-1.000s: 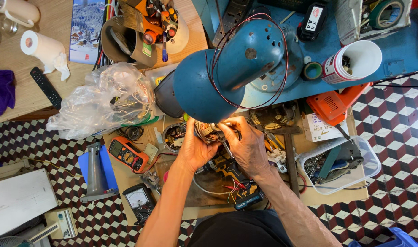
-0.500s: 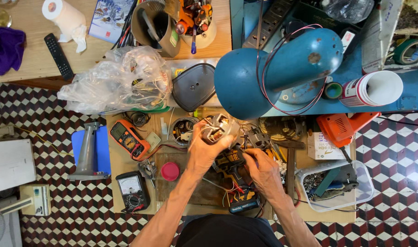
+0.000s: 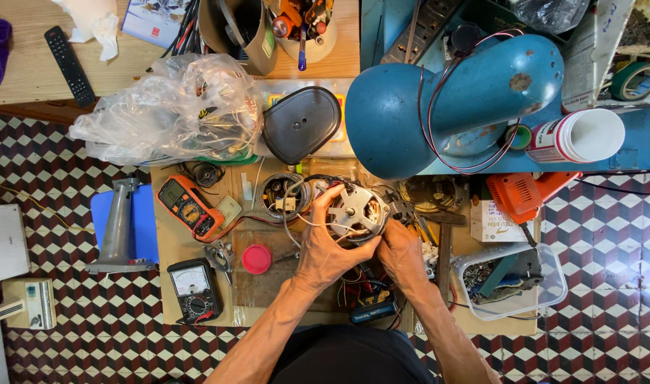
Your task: The person works on a small electrical component, likely a motor, at a cluttered workbench. They use a multimeter to test connections and manipulate wires and parts of the motor with their hands. The person also handles a white cylindrical object and a power strip during the process.
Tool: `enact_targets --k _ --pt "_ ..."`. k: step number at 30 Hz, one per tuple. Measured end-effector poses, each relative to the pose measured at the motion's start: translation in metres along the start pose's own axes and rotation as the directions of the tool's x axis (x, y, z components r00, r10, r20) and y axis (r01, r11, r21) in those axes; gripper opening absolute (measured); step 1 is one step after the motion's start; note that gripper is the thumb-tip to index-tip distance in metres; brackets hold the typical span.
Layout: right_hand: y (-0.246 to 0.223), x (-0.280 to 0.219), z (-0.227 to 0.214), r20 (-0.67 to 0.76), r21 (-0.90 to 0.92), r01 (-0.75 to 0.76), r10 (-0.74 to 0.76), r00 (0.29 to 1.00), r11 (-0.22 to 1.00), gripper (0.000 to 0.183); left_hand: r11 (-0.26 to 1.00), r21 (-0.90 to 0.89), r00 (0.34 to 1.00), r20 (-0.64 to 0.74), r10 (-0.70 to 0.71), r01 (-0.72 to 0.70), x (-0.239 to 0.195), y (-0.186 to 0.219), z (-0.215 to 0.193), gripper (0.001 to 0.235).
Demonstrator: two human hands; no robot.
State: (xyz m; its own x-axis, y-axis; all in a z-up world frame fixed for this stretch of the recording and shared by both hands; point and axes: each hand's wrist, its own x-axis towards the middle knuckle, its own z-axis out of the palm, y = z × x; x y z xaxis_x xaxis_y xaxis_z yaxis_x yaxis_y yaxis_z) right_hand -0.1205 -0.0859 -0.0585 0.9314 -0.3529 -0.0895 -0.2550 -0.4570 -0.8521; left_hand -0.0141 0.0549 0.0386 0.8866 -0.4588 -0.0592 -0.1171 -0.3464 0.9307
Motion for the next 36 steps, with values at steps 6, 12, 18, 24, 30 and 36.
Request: enact_targets --k 6,12,18,24,30,36 --pt "-0.003 0.008 0.0 0.016 -0.041 0.001 -0.001 1.0 0.999 0.016 0.996 0.055 0.997 0.027 0.068 -0.07 -0.009 -0.007 -0.003 0.095" --pt "-0.015 0.011 -0.008 0.029 -0.009 -0.056 0.056 0.998 0.998 0.017 1.0 -0.012 0.998 0.051 -0.023 0.024 -0.012 -0.014 0.002 0.094" --pt "-0.034 0.011 -0.039 0.02 0.226 -0.185 0.185 0.983 0.957 0.024 0.87 -0.446 0.949 -0.122 -0.292 0.21 0.002 -0.031 0.006 0.078" --pt "-0.038 0.036 -0.057 0.151 0.561 -0.437 0.433 0.889 0.703 0.02 0.409 -0.761 0.753 0.154 -0.64 0.503 0.017 -0.026 0.0 0.069" --pt "-0.056 0.057 -0.047 -0.005 0.785 -0.177 0.291 0.957 0.594 0.024 0.19 -0.86 0.694 0.231 -0.682 0.473 0.036 -0.007 0.005 0.058" --pt "-0.072 0.073 -0.047 -0.079 0.737 -0.141 0.291 0.954 0.661 0.026 0.113 -0.877 0.694 0.284 -0.662 0.466 0.048 0.0 0.011 0.055"
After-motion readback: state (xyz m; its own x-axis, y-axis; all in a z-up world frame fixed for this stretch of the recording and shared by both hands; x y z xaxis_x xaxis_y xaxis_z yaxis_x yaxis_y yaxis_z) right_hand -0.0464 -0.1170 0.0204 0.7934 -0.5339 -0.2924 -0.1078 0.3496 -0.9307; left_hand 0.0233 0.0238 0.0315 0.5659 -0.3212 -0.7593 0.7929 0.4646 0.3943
